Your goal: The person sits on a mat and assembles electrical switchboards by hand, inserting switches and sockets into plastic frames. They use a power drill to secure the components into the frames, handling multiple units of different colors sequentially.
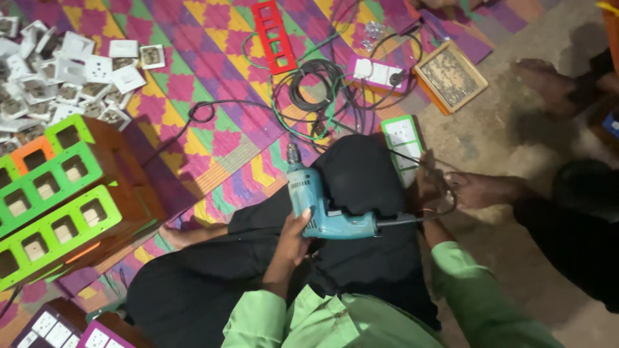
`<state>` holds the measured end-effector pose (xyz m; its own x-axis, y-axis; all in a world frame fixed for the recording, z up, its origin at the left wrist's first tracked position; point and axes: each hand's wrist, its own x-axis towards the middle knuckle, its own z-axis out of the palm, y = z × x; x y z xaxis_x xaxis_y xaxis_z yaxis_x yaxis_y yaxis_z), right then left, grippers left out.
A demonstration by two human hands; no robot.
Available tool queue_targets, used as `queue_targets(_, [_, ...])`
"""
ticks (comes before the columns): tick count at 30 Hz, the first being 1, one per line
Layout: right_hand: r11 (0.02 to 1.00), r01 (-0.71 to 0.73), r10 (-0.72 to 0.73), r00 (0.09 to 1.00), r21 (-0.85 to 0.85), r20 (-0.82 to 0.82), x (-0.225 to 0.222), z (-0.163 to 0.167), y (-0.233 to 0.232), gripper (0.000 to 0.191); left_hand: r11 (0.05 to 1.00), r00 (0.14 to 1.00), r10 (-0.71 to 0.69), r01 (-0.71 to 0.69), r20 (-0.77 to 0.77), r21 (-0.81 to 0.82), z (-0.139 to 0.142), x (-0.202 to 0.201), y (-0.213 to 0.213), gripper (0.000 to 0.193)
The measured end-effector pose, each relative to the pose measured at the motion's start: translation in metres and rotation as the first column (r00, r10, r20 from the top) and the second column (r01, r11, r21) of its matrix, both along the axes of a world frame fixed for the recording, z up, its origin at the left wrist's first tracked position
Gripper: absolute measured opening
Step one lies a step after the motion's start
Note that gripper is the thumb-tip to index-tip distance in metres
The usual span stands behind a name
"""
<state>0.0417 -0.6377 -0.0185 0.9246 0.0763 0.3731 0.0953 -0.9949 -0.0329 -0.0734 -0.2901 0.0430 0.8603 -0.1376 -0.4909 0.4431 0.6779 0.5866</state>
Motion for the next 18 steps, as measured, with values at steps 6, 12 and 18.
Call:
queue_targets(6, [0.977,-0.05,0.063,0.996,0.208,-0.057,-0.002,0.03,-0.022,0.107,1.0,1.0,0.003,-0.003,-0.025,-0.003,0.011,0.001,0.004,0.057])
queue_targets(12, [0.726,-0.11,0.175,0.984,0.679,-0.028,-0.025,0.147,-0.013,0.117,1.0,0.999,0.01,-0.011,0.043,0.008,0.015,0.001,0.006,0.054])
queue_targets(18, [0.831,-0.307,0.252,0.951,0.463,0.179,0.054,0.265,0.027,0.119,0.997,0.996,0.008,-0.015,0.09,0.078,0.021,-0.003,0.012,0.051])
